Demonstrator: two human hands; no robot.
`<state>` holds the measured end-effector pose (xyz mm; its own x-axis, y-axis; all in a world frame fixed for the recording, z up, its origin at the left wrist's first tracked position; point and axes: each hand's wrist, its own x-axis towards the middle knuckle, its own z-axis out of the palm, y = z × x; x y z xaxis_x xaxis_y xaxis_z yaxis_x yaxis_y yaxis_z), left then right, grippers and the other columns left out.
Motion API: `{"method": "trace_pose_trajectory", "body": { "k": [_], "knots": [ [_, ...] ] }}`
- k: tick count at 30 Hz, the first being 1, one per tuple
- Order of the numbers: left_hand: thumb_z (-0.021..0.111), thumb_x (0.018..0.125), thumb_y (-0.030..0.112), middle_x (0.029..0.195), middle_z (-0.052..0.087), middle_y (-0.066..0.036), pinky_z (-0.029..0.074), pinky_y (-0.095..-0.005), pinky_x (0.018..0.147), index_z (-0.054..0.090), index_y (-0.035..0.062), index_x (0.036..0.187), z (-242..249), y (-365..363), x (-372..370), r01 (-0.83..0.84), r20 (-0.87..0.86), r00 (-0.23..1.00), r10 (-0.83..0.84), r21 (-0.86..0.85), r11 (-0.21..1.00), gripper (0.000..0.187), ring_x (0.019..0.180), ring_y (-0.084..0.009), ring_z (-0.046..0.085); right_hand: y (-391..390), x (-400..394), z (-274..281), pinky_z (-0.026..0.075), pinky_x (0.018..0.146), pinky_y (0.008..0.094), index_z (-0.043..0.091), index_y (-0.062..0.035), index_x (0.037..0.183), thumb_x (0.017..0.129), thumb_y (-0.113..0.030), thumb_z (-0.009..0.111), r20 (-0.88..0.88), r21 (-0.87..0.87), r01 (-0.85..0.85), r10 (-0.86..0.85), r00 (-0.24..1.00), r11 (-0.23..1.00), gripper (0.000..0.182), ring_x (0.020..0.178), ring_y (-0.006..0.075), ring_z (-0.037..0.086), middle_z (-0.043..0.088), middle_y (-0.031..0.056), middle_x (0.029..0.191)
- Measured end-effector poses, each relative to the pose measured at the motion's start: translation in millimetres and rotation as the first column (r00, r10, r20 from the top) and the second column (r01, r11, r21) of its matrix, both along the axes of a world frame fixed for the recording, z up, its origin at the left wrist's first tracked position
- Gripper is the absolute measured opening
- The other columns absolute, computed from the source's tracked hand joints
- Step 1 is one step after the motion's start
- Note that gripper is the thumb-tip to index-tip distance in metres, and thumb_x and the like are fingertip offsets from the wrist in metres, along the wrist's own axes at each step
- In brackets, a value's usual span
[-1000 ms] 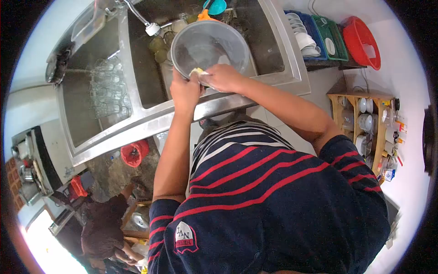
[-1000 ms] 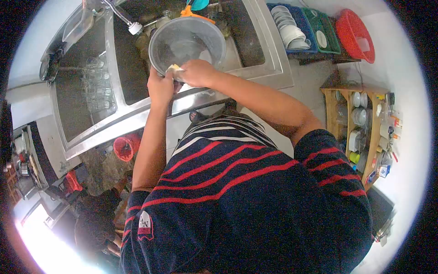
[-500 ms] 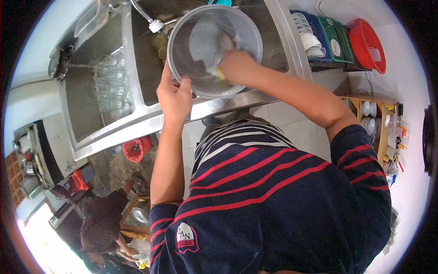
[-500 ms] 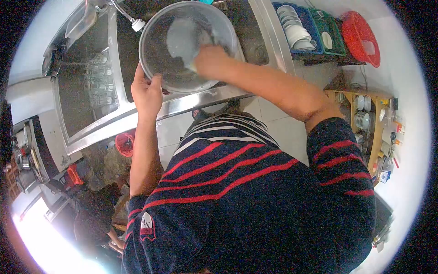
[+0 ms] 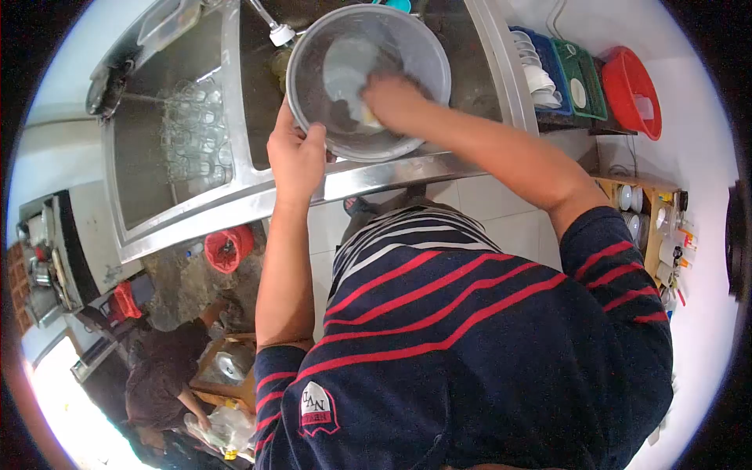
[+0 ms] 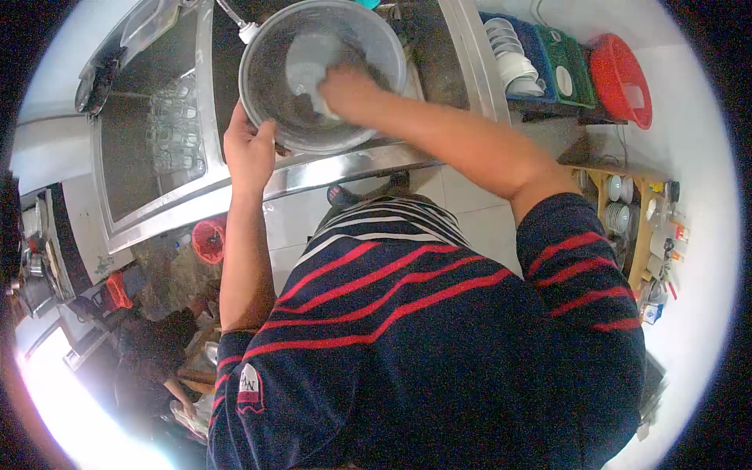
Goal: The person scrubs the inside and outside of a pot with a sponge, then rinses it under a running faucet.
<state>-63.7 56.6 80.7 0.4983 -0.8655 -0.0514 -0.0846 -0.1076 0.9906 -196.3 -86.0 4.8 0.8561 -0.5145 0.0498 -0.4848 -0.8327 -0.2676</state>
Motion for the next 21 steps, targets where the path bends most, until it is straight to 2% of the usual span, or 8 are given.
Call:
{"method": "trace_pose_trajectory", "body": {
  "k": [2,4,6,8,10,14,18,21],
  "knots": [
    [0.052,0.081,-0.004,0.066,0.063,-0.003,0.047,-0.0268,0.048,0.045,0.0018,0.142,-3,-2,-3,0.003,0.060,0.998,0.000,-0.039,0.999,0.062,0.051,-0.0088,0.056,4,4,-10,0.052,0.090,0.0464,0.067,-0.0040,0.100,0.086,-0.015,0.054,-0.125,0.102,-0.066,0.079,0.989,0.993,0.022,0.107,0.0358,0.060,0.061,0.0175,0.113],
    [0.053,0.080,-0.004,0.067,0.064,-0.004,0.048,-0.0268,0.049,0.045,0.0015,0.142,1,-5,-3,0.017,0.211,0.977,-0.019,0.014,1.000,0.063,0.051,-0.0090,0.056,12,34,-7,0.052,0.090,0.0460,0.067,-0.0047,0.102,0.086,-0.014,0.056,0.135,0.221,-0.090,0.061,0.989,0.971,0.022,0.108,0.0374,0.060,0.060,0.0185,0.114],
    [0.054,0.079,-0.002,0.069,0.065,-0.004,0.048,-0.0268,0.052,0.045,0.0019,0.143,6,-6,4,0.012,0.385,0.921,-0.054,0.113,0.994,0.065,0.051,-0.0099,0.056,-5,48,0,0.052,0.091,0.0459,0.067,-0.0044,0.103,0.086,-0.014,0.056,0.068,0.111,-0.148,0.141,0.988,0.983,0.022,0.108,0.0379,0.060,0.060,0.0189,0.115],
    [0.054,0.079,-0.003,0.070,0.065,-0.004,0.048,-0.0269,0.051,0.045,0.0025,0.142,1,-3,15,0.016,0.255,0.966,-0.029,0.052,0.999,0.064,0.051,-0.0098,0.056,-22,44,10,0.052,0.091,0.0458,0.067,-0.0041,0.103,0.085,-0.014,0.056,-0.019,-0.004,-0.206,0.206,0.978,0.979,0.023,0.108,0.0384,0.060,0.060,0.0193,0.115],
    [0.052,0.080,-0.004,0.071,0.066,-0.005,0.048,-0.0270,0.048,0.047,0.0040,0.141,1,1,21,0.007,0.023,1.000,-0.008,0.020,1.000,0.062,0.051,-0.0095,0.056,-35,21,20,0.051,0.093,0.0459,0.066,-0.0038,0.103,0.087,-0.016,0.056,0.070,-0.038,0.042,-0.040,0.997,0.998,0.023,0.110,0.0385,0.060,0.059,0.0204,0.116],
    [0.051,0.080,-0.005,0.073,0.066,-0.005,0.048,-0.0270,0.047,0.049,0.0070,0.141,-2,0,17,0.004,-0.005,1.000,-0.004,0.001,1.000,0.062,0.051,-0.0094,0.057,-2,16,-7,0.052,0.089,0.0466,0.066,-0.0038,0.103,0.088,-0.018,0.054,-0.025,0.167,-0.190,0.197,0.980,0.967,0.024,0.108,0.0387,0.062,0.059,0.0219,0.118],
    [0.050,0.081,-0.005,0.070,0.064,-0.004,0.048,-0.0264,0.047,0.048,0.0079,0.142,1,-2,18,0.010,0.107,0.994,-0.011,0.013,1.000,0.063,0.051,-0.0093,0.057,13,66,2,0.053,0.087,0.0466,0.065,-0.0010,0.102,0.089,-0.021,0.052,0.233,0.232,-0.089,0.033,0.972,0.969,0.027,0.109,0.0388,0.061,0.058,0.0232,0.121],
    [0.051,0.080,-0.004,0.069,0.064,-0.003,0.047,-0.0259,0.046,0.048,0.0069,0.141,-4,0,22,0.020,0.163,0.986,-0.028,0.049,0.999,0.062,0.051,-0.0095,0.057,-38,84,9,0.049,0.095,0.0440,0.063,-0.0072,0.113,0.078,-0.014,0.062,-0.143,-0.063,-0.233,0.223,0.964,0.970,0.035,0.113,0.0345,0.057,0.060,0.0178,0.118]
  ]
}}
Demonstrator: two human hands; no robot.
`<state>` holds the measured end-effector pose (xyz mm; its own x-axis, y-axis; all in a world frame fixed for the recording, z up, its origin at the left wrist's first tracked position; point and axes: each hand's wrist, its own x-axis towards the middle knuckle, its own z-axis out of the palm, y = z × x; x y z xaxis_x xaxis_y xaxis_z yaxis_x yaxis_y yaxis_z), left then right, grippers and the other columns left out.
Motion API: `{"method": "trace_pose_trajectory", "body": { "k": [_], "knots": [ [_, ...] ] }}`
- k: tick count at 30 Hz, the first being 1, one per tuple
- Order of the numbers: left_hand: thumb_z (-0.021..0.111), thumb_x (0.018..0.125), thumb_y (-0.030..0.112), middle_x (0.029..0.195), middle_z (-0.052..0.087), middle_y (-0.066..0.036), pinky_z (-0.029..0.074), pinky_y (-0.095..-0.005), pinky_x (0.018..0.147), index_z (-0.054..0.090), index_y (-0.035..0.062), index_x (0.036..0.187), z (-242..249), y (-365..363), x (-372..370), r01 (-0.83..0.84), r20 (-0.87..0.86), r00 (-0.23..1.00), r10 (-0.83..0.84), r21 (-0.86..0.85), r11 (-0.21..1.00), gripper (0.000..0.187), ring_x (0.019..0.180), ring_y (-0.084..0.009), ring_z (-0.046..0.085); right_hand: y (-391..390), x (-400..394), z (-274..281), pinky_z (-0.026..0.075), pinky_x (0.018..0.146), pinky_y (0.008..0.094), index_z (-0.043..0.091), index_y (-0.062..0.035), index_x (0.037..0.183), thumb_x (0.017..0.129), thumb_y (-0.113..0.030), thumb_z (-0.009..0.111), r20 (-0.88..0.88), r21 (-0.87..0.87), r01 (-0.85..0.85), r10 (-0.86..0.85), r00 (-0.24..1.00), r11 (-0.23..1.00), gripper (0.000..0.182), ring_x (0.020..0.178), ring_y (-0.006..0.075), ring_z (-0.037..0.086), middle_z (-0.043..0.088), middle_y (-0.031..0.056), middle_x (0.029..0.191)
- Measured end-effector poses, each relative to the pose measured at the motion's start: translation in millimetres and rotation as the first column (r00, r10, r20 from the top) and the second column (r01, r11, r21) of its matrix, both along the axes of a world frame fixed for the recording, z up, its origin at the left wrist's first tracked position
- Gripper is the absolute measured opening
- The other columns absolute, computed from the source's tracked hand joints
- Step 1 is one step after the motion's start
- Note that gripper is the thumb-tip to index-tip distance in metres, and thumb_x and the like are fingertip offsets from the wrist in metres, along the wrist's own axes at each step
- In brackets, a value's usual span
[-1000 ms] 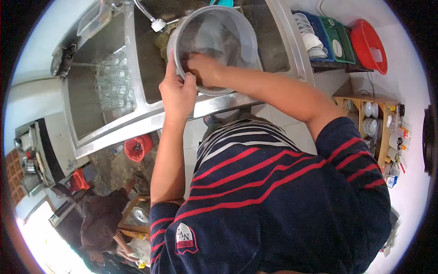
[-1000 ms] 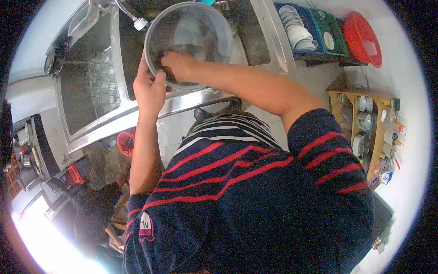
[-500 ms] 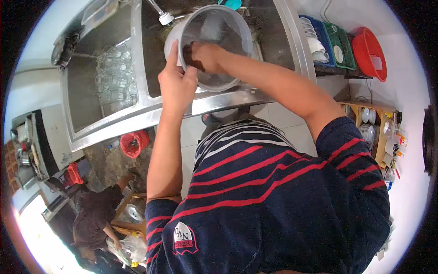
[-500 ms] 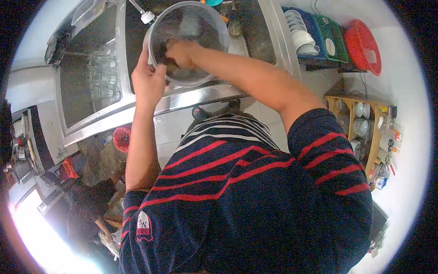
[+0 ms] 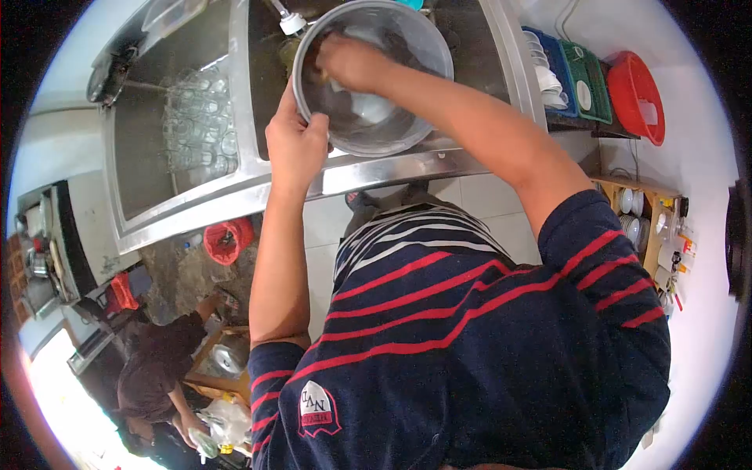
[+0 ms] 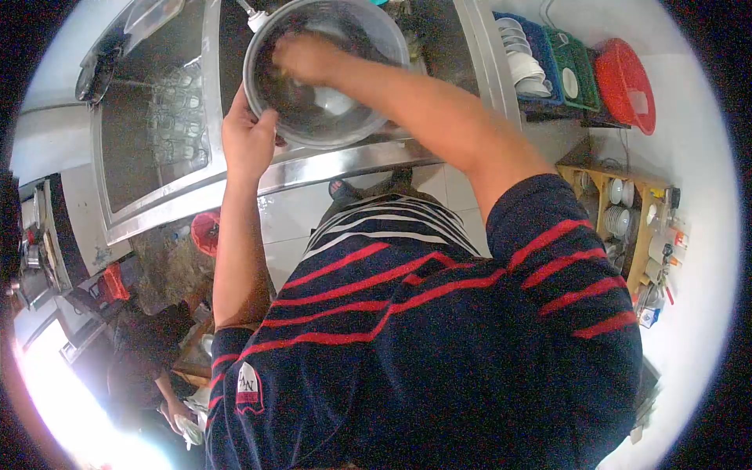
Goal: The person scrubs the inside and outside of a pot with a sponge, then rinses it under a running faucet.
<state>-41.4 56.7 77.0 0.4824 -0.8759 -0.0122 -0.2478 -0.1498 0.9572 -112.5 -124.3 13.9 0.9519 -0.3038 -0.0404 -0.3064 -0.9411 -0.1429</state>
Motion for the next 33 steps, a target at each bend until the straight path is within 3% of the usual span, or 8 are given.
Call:
{"method": "trace_pose_trajectory", "body": {
  "k": [3,7,13,18,21,29,31,33],
  "knots": [
    [0.052,0.079,-0.004,0.069,0.064,-0.004,0.048,-0.0263,0.046,0.050,0.0043,0.139,-10,5,6,-0.048,-0.123,0.992,0.041,-0.052,0.997,0.060,0.051,-0.0105,0.058,-20,-29,-6,0.051,0.092,0.0436,0.066,-0.0044,0.107,0.077,-0.013,0.064,0.239,0.054,0.213,-0.220,0.946,0.976,0.031,0.112,0.0356,0.059,0.062,0.0193,0.118],
    [0.052,0.079,-0.004,0.070,0.065,-0.006,0.049,-0.0273,0.046,0.051,0.0020,0.137,-14,3,8,-0.066,-0.176,0.983,0.052,-0.076,0.995,0.059,0.051,-0.0113,0.059,27,-57,16,0.057,0.075,0.0448,0.069,-0.0010,0.099,0.080,-0.016,0.062,-0.363,-0.047,0.064,-0.077,0.928,0.997,0.024,0.086,0.0400,0.069,0.070,0.0193,0.094],
    [0.052,0.079,-0.004,0.075,0.066,-0.008,0.051,-0.0286,0.046,0.051,0.0015,0.136,-6,-3,8,-0.022,-0.138,0.990,0.023,0.010,1.000,0.058,0.052,-0.0116,0.060,51,-4,-1,0.055,0.081,0.0475,0.067,-0.0038,0.106,0.076,-0.013,0.065,0.009,0.471,0.197,-0.228,0.974,0.860,0.031,0.092,0.0373,0.068,0.069,0.0215,0.099],
    [0.053,0.080,-0.004,0.075,0.066,-0.008,0.051,-0.0280,0.047,0.052,0.0009,0.135,-9,3,13,-0.038,-0.138,0.990,0.038,0.002,0.999,0.055,0.053,-0.0111,0.061,-5,-13,-4,0.050,0.091,0.0438,0.066,-0.0046,0.106,0.075,-0.008,0.067,0.395,0.127,0.116,-0.158,0.905,0.985,0.031,0.104,0.0368,0.061,0.064,0.0151,0.110],
    [0.053,0.080,-0.004,0.075,0.066,-0.008,0.051,-0.0275,0.047,0.052,0.0007,0.134,-14,0,14,-0.036,-0.229,0.973,0.031,-0.016,0.999,0.054,0.053,-0.0109,0.061,14,-38,-2,0.051,0.090,0.0480,0.065,-0.0068,0.111,0.086,-0.013,0.057,-0.032,0.186,0.117,-0.113,0.993,0.976,0.027,0.108,0.0371,0.061,0.063,0.0201,0.113],
    [0.054,0.079,-0.003,0.074,0.066,-0.008,0.051,-0.0286,0.047,0.052,0.0028,0.135,0,1,3,-0.036,-0.084,0.996,0.041,0.059,0.998,0.057,0.052,-0.0125,0.061,9,1,8,0.052,0.090,0.0441,0.065,-0.0020,0.101,0.085,-0.017,0.056,-0.045,-0.098,-0.028,0.024,0.999,0.995,0.024,0.107,0.0327,0.062,0.064,0.0166,0.113],
    [0.054,0.084,-0.004,0.081,0.066,-0.009,0.054,-0.0277,0.045,0.050,-0.0010,0.132,-6,3,7,0.007,-0.073,0.997,-0.001,0.071,0.997,0.048,0.055,-0.0130,0.062,-11,-18,-10,0.054,0.086,0.0435,0.069,-0.0042,0.094,0.079,-0.018,0.061,0.406,-0.214,0.119,-0.022,0.914,0.970,0.021,0.099,0.0326,0.065,0.067,0.0158,0.103],
    [0.054,0.084,-0.004,0.082,0.066,-0.009,0.054,-0.0277,0.045,0.049,-0.0010,0.133,-1,6,3,-0.015,-0.090,0.996,0.019,0.042,0.999,0.049,0.056,-0.0128,0.062,-8,-49,-1,0.054,0.085,0.0436,0.070,-0.0053,0.094,0.079,-0.019,0.062,0.124,-0.235,0.119,-0.092,0.988,0.965,0.022,0.097,0.0326,0.066,0.068,0.0159,0.100]
  ]
}}
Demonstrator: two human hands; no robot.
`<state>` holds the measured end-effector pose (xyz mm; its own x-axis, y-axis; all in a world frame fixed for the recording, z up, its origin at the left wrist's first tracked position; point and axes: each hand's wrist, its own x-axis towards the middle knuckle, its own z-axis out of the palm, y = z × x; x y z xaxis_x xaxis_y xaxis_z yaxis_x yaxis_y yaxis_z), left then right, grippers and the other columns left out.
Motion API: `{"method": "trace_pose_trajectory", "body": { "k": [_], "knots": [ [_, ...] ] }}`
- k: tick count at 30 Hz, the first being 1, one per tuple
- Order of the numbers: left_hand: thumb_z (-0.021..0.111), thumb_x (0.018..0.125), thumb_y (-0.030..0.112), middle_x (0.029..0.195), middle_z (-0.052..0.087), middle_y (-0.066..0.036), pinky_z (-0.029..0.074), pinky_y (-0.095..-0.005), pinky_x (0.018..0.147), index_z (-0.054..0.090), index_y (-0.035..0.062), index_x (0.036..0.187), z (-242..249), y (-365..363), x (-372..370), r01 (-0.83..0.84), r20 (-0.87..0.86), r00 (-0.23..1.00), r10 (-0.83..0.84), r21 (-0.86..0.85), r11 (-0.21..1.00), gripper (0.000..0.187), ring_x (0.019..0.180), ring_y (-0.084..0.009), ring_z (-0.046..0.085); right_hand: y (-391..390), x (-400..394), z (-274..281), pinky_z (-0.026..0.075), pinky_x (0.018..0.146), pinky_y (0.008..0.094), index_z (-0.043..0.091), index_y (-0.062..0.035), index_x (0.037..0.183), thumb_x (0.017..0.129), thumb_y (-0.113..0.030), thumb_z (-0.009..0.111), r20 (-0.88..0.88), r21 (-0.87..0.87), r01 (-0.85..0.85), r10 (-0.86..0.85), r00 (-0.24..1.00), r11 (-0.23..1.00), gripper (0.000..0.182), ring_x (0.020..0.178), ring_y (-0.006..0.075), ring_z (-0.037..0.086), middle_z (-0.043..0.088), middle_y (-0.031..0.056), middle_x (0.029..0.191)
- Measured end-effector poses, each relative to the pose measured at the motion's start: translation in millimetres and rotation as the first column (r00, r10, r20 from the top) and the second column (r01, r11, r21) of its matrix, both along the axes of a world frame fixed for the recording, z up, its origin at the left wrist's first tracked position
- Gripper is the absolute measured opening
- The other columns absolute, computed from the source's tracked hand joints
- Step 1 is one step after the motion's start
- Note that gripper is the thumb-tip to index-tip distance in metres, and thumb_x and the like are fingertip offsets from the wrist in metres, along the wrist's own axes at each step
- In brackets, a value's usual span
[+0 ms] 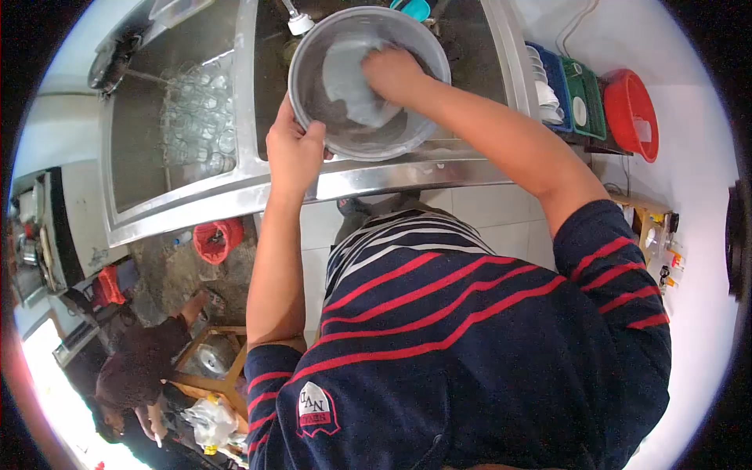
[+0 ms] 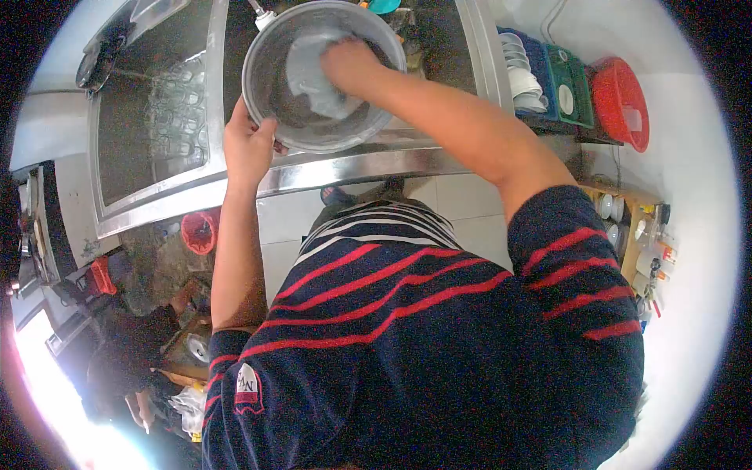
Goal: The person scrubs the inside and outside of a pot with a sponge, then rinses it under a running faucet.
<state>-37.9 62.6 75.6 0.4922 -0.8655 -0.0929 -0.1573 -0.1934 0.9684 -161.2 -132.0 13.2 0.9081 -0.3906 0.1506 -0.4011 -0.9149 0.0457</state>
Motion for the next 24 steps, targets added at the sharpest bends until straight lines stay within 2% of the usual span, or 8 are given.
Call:
{"method": "trace_pose_trajectory", "body": {
  "k": [4,7,9,12,17,19,21,24],
  "knots": [
    [0.055,0.079,-0.001,0.073,0.067,-0.009,0.052,-0.0301,0.051,0.049,0.0058,0.139,-4,-1,-8,-0.030,0.069,0.997,0.032,-0.029,0.999,0.061,0.054,-0.0138,0.063,48,-11,24,0.055,0.082,0.0445,0.071,-0.0051,0.102,0.081,-0.027,0.062,-0.556,0.307,0.222,-0.015,0.831,0.925,0.031,0.096,0.0352,0.068,0.070,0.0182,0.101],
    [0.055,0.079,0.000,0.073,0.068,-0.010,0.052,-0.0300,0.054,0.048,0.0071,0.141,-4,-6,-12,-0.016,0.113,0.993,0.022,-0.051,0.999,0.063,0.054,-0.0144,0.063,72,16,8,0.053,0.085,0.0466,0.070,-0.0028,0.103,0.085,-0.030,0.057,-0.407,0.514,0.236,-0.008,0.914,0.824,0.035,0.101,0.0376,0.066,0.068,0.0219,0.108],
    [0.055,0.079,-0.001,0.074,0.068,-0.011,0.052,-0.0295,0.055,0.049,0.0071,0.141,0,-3,-10,-0.030,0.105,0.994,0.034,-0.036,0.999,0.063,0.054,-0.0140,0.063,83,26,0,0.051,0.088,0.0486,0.070,-0.0029,0.102,0.084,-0.029,0.055,0.015,0.812,0.175,-0.321,0.947,0.556,0.035,0.102,0.0400,0.065,0.066,0.0244,0.111],
    [0.054,0.079,-0.001,0.076,0.069,-0.011,0.052,-0.0287,0.055,0.049,0.0072,0.141,-9,5,-2,-0.039,0.107,0.993,0.045,-0.057,0.998,0.063,0.056,-0.0130,0.063,81,-13,29,0.049,0.089,0.0497,0.070,-0.0019,0.102,0.083,-0.028,0.056,-0.121,0.768,0.101,-0.011,0.993,0.633,0.035,0.103,0.0383,0.065,0.065,0.0242,0.114],
    [0.056,0.078,0.000,0.075,0.069,-0.012,0.051,-0.0297,0.059,0.049,0.0053,0.140,2,1,-21,0.019,0.219,0.976,0.010,-0.130,0.991,0.063,0.056,-0.0139,0.060,55,-68,27,0.047,0.088,0.0523,0.069,0.0013,0.096,0.084,-0.026,0.055,-0.253,0.177,0.062,-0.015,0.967,0.982,0.033,0.094,0.0364,0.066,0.068,0.0237,0.094],
    [0.059,0.076,0.003,0.069,0.065,-0.015,0.051,-0.0313,0.061,0.049,0.0041,0.139,5,-9,-19,0.036,0.271,0.962,-0.022,-0.048,0.998,0.063,0.054,-0.0177,0.058,70,-53,34,0.048,0.082,0.0528,0.069,0.0023,0.092,0.084,-0.027,0.053,-0.487,0.436,0.289,-0.047,0.872,0.852,0.034,0.088,0.0393,0.066,0.067,0.0245,0.090],
    [0.060,0.075,0.007,0.063,0.061,-0.016,0.051,-0.0340,0.060,0.049,0.0036,0.139,6,-21,-19,0.066,0.282,0.958,-0.044,-0.069,0.995,0.065,0.053,-0.0219,0.058,85,-47,15,0.051,0.087,0.0499,0.070,0.0039,0.090,0.080,-0.027,0.055,-0.201,0.682,0.290,-0.209,0.957,0.672,0.036,0.093,0.0425,0.066,0.067,0.0291,0.097],
    [0.063,0.076,0.014,0.063,0.062,-0.018,0.051,-0.0395,0.060,0.043,0.0028,0.142,0,-13,-29,0.025,0.471,0.882,-0.006,-0.034,0.999,0.070,0.056,-0.0287,0.062,79,-48,-3,0.050,0.086,0.0504,0.069,0.0027,0.094,0.084,-0.032,0.051,-0.156,0.693,0.237,-0.179,0.971,0.681,0.040,0.094,0.0438,0.065,0.067,0.0291,0.097]
  ]
}}
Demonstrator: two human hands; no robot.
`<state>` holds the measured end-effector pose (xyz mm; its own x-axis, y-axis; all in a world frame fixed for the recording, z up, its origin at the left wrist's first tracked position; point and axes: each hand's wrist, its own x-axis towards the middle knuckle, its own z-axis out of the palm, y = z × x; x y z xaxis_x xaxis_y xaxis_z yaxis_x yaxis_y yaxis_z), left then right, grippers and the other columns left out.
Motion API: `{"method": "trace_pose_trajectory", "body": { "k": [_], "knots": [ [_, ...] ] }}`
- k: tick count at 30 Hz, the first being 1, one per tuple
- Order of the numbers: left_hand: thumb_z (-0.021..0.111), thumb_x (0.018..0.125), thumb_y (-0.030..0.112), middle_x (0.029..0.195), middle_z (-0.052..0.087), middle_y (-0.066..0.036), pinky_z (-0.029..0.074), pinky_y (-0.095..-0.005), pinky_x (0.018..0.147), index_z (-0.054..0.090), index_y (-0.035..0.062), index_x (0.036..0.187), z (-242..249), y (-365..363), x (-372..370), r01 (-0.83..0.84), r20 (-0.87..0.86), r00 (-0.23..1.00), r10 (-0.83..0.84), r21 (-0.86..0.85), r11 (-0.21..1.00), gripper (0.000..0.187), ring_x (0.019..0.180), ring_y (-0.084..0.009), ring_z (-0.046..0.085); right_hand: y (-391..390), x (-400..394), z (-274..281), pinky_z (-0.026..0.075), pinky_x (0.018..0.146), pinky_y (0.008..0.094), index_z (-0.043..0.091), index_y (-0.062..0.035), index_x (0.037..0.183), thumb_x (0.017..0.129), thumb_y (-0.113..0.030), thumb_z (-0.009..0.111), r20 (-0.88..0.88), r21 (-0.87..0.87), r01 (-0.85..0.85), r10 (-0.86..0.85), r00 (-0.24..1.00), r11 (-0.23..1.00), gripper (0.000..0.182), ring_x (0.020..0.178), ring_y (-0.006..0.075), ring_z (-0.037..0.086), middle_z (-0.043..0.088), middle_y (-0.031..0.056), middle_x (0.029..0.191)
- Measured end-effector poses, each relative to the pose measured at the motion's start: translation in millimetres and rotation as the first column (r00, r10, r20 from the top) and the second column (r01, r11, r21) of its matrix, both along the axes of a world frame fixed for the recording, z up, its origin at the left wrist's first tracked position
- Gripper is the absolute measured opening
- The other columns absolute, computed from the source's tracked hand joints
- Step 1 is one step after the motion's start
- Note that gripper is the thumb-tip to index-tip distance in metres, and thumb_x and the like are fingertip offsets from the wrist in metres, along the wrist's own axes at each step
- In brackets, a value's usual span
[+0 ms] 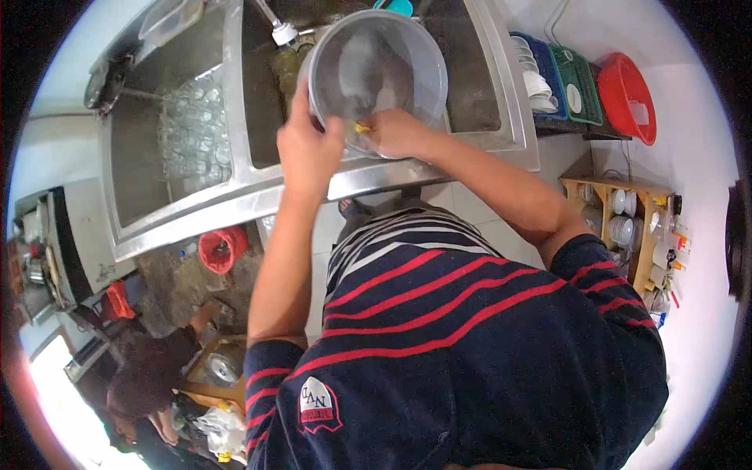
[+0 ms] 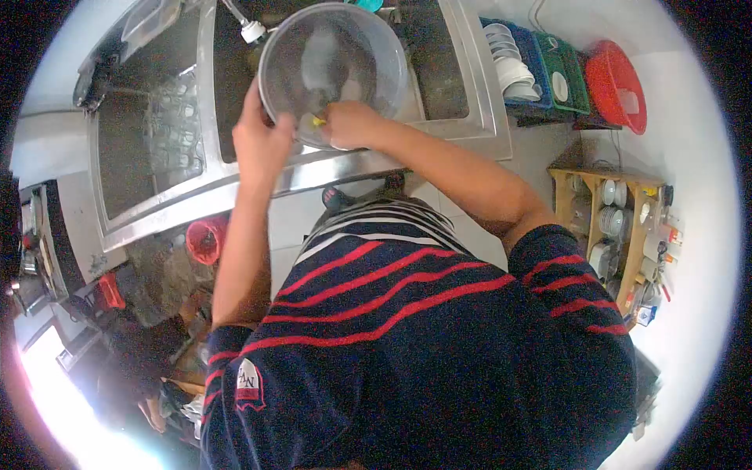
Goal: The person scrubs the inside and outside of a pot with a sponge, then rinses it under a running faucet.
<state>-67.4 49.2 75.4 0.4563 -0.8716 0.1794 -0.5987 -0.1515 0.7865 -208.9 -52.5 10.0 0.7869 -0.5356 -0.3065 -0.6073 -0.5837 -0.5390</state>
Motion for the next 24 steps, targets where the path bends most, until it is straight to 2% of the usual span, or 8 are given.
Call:
{"method": "trace_pose_trajectory", "body": {
  "k": [5,8,12,16,18,20,22,24],
  "knots": [
    [0.063,0.079,0.020,0.072,0.065,-0.025,0.051,-0.0479,0.067,0.029,-0.0058,0.145,-25,3,-33,-0.105,-0.143,0.983,0.116,0.083,0.991,0.078,0.068,-0.0417,0.066,-5,2,-9,0.050,0.082,0.0525,0.069,0.0006,0.093,0.086,-0.034,0.051,0.101,0.130,0.082,-0.095,0.990,0.988,0.040,0.091,0.0439,0.065,0.067,0.0272,0.094],
    [0.061,0.078,0.015,0.083,0.067,-0.029,0.051,-0.0497,0.074,0.033,-0.0069,0.143,-31,-5,-16,-0.085,-0.001,0.996,0.085,0.056,0.995,0.074,0.078,-0.0453,0.066,-6,-7,-8,0.051,0.081,0.0509,0.069,0.0008,0.091,0.086,-0.033,0.052,0.342,0.097,0.010,-0.043,0.939,0.995,0.038,0.088,0.0432,0.066,0.067,0.0268,0.092],
    [0.059,0.076,0.011,0.087,0.067,-0.029,0.051,-0.0497,0.077,0.038,-0.0044,0.141,-11,1,-8,-0.028,0.027,0.999,0.026,0.062,0.998,0.070,0.082,-0.0459,0.066,-43,-48,15,0.051,0.083,0.0497,0.067,-0.0058,0.105,0.088,-0.021,0.054,-0.364,-0.259,-0.340,0.235,0.901,0.904,0.027,0.097,0.0403,0.064,0.068,0.0186,0.098],
    [0.058,0.076,0.010,0.082,0.066,-0.030,0.051,-0.0503,0.074,0.038,-0.0045,0.141,-5,0,-21,-0.004,0.067,0.998,0.002,0.027,1.000,0.070,0.078,-0.0462,0.066,-55,-62,9,0.053,0.081,0.0465,0.066,-0.0036,0.107,0.082,-0.012,0.059,0.042,-0.786,-0.111,0.231,0.972,0.609,0.028,0.095,0.0386,0.065,0.068,0.0176,0.103],
    [0.058,0.076,0.010,0.079,0.065,-0.029,0.051,-0.0507,0.072,0.037,-0.0049,0.142,2,0,-23,0.011,0.079,0.997,-0.014,0.040,0.999,0.071,0.075,-0.0462,0.065,-28,-38,18,0.052,0.085,0.0483,0.068,-0.0040,0.105,0.080,-0.018,0.058,-0.311,-0.188,-0.104,0.041,0.950,0.977,0.030,0.095,0.0388,0.066,0.068,0.0224,0.102],
    [0.058,0.076,0.010,0.071,0.063,-0.029,0.050,-0.0516,0.068,0.031,-0.0057,0.145,4,3,-26,0.049,0.101,0.993,-0.055,0.064,0.997,0.075,0.069,-0.0459,0.064,-1,-12,-48,0.049,0.089,0.0489,0.064,-0.0033,0.112,0.085,-0.018,0.052,0.356,-0.059,0.038,-0.015,0.935,0.998,0.033,0.100,0.0394,0.065,0.065,0.0263,0.108],
    [0.058,0.077,0.010,0.071,0.063,-0.029,0.050,-0.0517,0.069,0.031,-0.0058,0.145,3,1,-23,0.023,0.115,0.993,-0.028,0.052,0.998,0.075,0.069,-0.0456,0.064,2,32,-34,0.049,0.089,0.0489,0.063,-0.0010,0.111,0.089,-0.021,0.048,0.323,0.572,0.154,-0.394,0.861,0.805,0.033,0.099,0.0410,0.064,0.064,0.0287,0.107],
    [0.058,0.077,0.010,0.071,0.063,-0.028,0.050,-0.0518,0.069,0.031,-0.0059,0.144,3,2,-20,-0.002,0.125,0.992,-0.003,0.037,0.999,0.075,0.069,-0.0453,0.064,-2,21,-29,0.049,0.088,0.0483,0.063,-0.0002,0.112,0.090,-0.022,0.047,0.326,0.425,0.087,-0.242,0.914,0.901,0.034,0.099,0.0411,0.064,0.065,0.0283,0.108]
  ]
}}
